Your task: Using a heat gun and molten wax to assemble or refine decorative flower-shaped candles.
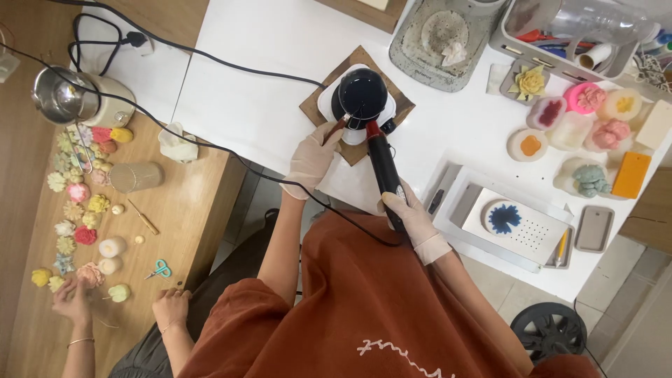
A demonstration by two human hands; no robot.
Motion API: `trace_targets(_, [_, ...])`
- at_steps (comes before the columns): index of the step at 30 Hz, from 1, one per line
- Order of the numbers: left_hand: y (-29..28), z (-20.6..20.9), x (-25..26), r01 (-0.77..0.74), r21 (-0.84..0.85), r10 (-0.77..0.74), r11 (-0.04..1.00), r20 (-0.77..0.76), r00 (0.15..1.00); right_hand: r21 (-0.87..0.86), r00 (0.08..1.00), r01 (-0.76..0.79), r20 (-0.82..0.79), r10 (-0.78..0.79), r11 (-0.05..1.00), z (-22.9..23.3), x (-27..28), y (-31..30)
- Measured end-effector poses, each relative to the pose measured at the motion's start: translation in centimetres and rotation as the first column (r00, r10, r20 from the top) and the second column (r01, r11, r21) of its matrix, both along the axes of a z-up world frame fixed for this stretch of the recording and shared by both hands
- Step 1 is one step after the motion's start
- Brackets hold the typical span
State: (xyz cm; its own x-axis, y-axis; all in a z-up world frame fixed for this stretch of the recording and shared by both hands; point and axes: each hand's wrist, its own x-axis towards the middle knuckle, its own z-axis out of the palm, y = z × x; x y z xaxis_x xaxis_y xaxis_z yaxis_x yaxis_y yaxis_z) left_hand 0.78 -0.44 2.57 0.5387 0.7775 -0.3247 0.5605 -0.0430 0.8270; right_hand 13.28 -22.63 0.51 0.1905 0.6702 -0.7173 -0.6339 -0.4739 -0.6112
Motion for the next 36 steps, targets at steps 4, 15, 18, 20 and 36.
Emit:
trace_targets(4, [-0.2,1.2,0.4,-0.077,-0.262,0.050,0.962,-0.108,0.993,0.010,1.000,0.026,0.004,-0.026,1.000,0.6,0.5,0.2])
trace_targets(15, [-1.0,-1.2,-0.9,-0.040,-0.413,0.039,0.910,-0.012,0.999,-0.008,0.998,0.055,0.005,-0.055,0.998,-2.1,0.7,-0.3])
trace_targets(18, [-1.2,-1.9,-1.1,-0.042,-0.424,0.055,0.904,0.017,0.998,-0.052,1.000,0.025,0.019,-0.024,0.998,-1.7,0.6,-0.5])
trace_targets(20, [-1.2,-1.9,-1.2,-0.046,-0.434,0.064,0.900,0.025,0.998,-0.045,1.000,0.003,0.021,-0.002,0.999,-0.7,0.5,-0.2])
trace_targets(36, [-0.5,-1.8,-0.7,0.046,-0.576,0.010,0.816,0.093,0.996,-0.065,0.997,0.063,0.038,-0.061,0.996,-0.7,1.4,-0.5])
